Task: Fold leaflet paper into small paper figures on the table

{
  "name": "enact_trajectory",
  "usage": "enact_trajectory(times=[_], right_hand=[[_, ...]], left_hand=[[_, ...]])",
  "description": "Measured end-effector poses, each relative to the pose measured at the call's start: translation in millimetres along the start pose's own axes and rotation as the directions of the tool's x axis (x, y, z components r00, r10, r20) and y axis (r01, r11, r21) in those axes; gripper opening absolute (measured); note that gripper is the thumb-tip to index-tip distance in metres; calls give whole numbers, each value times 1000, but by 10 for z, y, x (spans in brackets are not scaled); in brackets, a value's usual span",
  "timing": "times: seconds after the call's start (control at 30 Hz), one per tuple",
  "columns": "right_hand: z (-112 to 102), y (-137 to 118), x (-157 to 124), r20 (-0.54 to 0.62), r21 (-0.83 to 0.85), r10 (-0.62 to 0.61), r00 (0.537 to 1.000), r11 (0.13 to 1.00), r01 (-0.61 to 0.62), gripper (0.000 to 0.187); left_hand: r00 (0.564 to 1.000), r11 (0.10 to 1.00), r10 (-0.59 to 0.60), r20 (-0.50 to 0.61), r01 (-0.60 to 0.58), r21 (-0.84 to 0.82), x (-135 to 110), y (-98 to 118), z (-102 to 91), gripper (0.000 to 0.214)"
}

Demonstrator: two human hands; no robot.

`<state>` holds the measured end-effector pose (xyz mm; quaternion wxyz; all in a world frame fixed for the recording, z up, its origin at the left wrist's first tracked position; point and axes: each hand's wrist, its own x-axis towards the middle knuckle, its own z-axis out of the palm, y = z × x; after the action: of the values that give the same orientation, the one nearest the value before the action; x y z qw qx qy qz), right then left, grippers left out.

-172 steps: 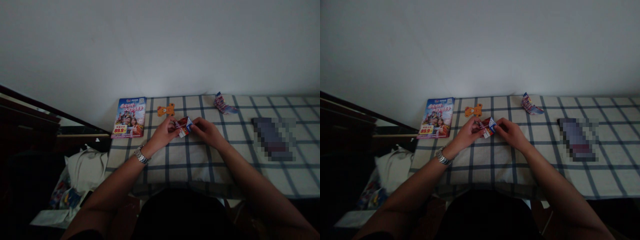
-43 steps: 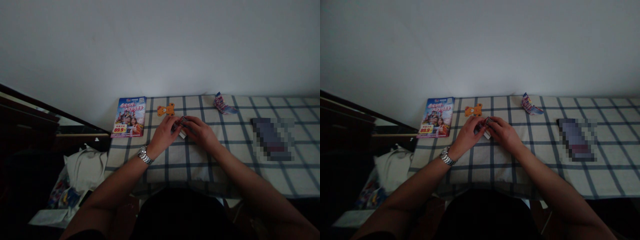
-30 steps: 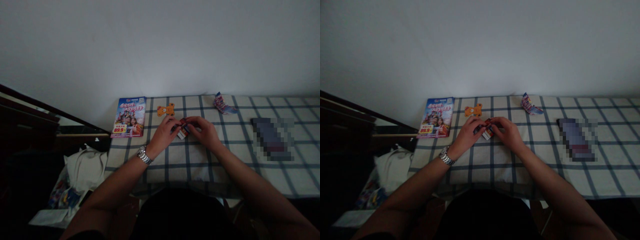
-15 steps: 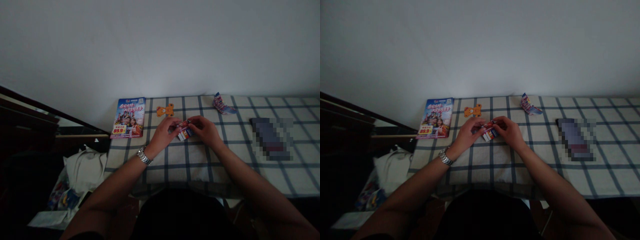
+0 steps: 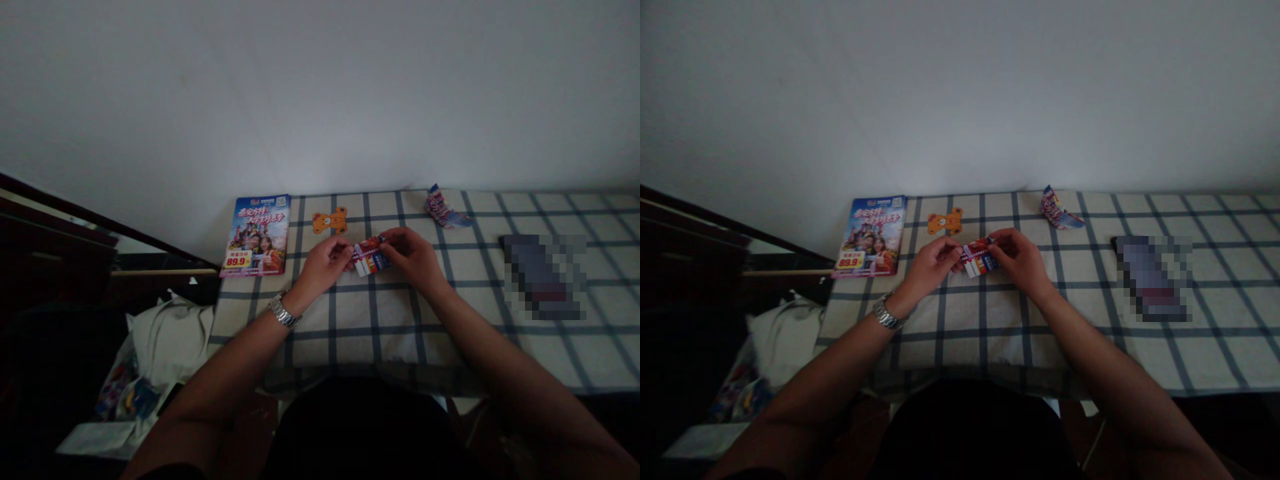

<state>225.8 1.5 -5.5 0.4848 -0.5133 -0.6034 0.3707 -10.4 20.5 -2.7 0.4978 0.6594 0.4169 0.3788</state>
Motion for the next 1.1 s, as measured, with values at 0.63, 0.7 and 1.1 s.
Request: enact_trajectory(times=[0.63, 0.7, 1.1], right_hand=[[-6, -6, -3, 27, -44, -2, 1000, 999, 3, 35], [-15, -22, -8, 31, -87, -16, 999, 996, 19, 33], [-24, -16, -13, 0, -79, -55, 998, 995, 55, 28]], left_hand=[[999, 994, 35, -21, -32, 107, -20, -4, -14, 21], [998, 992, 62, -27, -59, 115, -27, 12, -17, 18], [967, 943, 252, -45, -235, 237, -75, 142, 12, 13]])
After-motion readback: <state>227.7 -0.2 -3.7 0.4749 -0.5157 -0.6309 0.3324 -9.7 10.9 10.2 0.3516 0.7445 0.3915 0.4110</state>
